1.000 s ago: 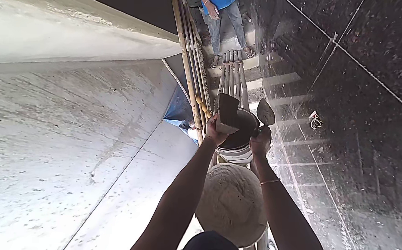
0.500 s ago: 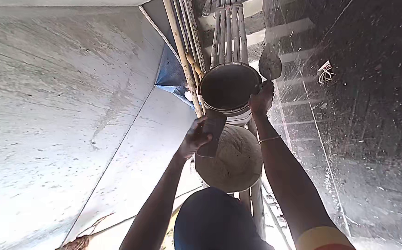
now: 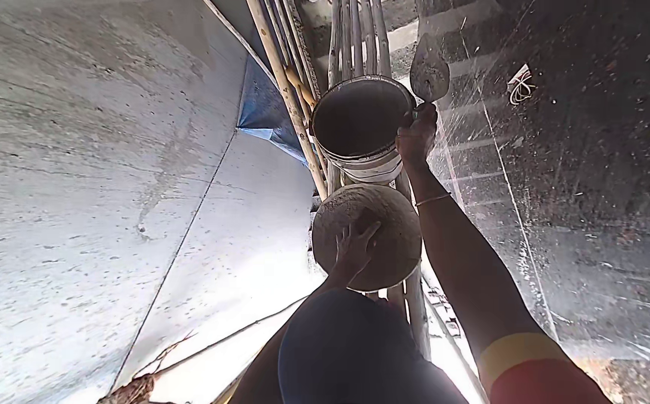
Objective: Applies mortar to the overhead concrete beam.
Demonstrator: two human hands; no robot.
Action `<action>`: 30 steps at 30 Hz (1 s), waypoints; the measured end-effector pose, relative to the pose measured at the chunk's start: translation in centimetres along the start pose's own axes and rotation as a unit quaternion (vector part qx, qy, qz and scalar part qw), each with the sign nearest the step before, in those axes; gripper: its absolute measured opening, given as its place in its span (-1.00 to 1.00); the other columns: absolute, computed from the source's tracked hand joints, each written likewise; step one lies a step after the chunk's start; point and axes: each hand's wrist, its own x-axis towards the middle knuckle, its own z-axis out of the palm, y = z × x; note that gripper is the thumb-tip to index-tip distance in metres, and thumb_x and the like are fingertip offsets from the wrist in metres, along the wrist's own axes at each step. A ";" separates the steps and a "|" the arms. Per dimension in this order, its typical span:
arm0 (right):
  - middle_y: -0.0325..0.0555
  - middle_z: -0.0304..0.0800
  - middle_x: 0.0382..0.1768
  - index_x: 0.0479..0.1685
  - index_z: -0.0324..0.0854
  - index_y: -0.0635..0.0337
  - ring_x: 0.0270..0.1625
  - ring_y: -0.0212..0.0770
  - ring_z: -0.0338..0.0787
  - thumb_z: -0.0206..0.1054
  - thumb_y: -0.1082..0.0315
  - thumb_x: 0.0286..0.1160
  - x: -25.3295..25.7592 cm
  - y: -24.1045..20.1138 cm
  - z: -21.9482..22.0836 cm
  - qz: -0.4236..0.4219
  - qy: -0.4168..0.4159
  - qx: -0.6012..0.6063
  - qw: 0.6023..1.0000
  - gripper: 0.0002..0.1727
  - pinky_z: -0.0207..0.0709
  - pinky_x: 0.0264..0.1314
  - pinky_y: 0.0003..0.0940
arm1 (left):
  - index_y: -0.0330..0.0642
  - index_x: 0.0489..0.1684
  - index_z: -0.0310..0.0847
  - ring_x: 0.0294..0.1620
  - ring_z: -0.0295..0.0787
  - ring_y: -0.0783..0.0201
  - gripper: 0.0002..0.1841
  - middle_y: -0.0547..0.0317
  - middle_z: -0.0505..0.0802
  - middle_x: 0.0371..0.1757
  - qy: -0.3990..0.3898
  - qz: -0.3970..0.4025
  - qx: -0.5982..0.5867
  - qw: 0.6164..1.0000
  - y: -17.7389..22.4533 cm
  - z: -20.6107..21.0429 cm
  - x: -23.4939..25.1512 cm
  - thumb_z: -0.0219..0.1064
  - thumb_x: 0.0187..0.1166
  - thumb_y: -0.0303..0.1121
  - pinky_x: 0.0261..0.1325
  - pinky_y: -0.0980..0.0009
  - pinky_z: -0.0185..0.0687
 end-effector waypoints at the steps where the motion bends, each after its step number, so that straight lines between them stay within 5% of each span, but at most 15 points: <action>1: 0.00 0.63 0.31 0.28 0.50 0.05 0.34 0.02 0.71 0.17 0.11 0.68 0.0 -0.1 -0.1 0.003 -0.003 0.000 1.000 -0.66 0.65 0.12 0.07 | 0.90 0.69 0.14 0.68 0.29 -0.27 -0.41 -0.17 0.33 0.74 -0.009 0.001 0.014 1.000 0.1 0.4 0.2 0.17 0.66 0.08 0.53 -0.34 0.29; 12: -0.01 0.63 0.33 0.29 0.49 0.05 0.35 0.03 0.70 0.17 0.10 0.68 0.1 0.1 0.1 0.009 -0.003 0.004 1.000 -0.65 0.66 0.10 0.07 | 0.82 0.78 0.02 0.65 0.33 -0.33 -0.39 -0.31 0.31 0.75 0.017 0.008 0.057 0.998 0.6 2.3 1.0 0.03 0.71 0.09 0.48 -0.33 0.31; 30: 0.00 0.65 0.30 0.27 0.52 0.05 0.35 0.04 0.71 0.15 0.08 0.69 0.0 0.1 0.2 0.010 0.003 0.000 1.000 -0.66 0.65 0.10 0.10 | 0.84 0.77 0.02 0.63 0.35 -0.32 -0.35 -0.20 0.21 0.82 -0.018 0.008 0.064 0.998 0.7 1.5 1.4 0.11 0.65 0.09 0.44 -0.31 0.39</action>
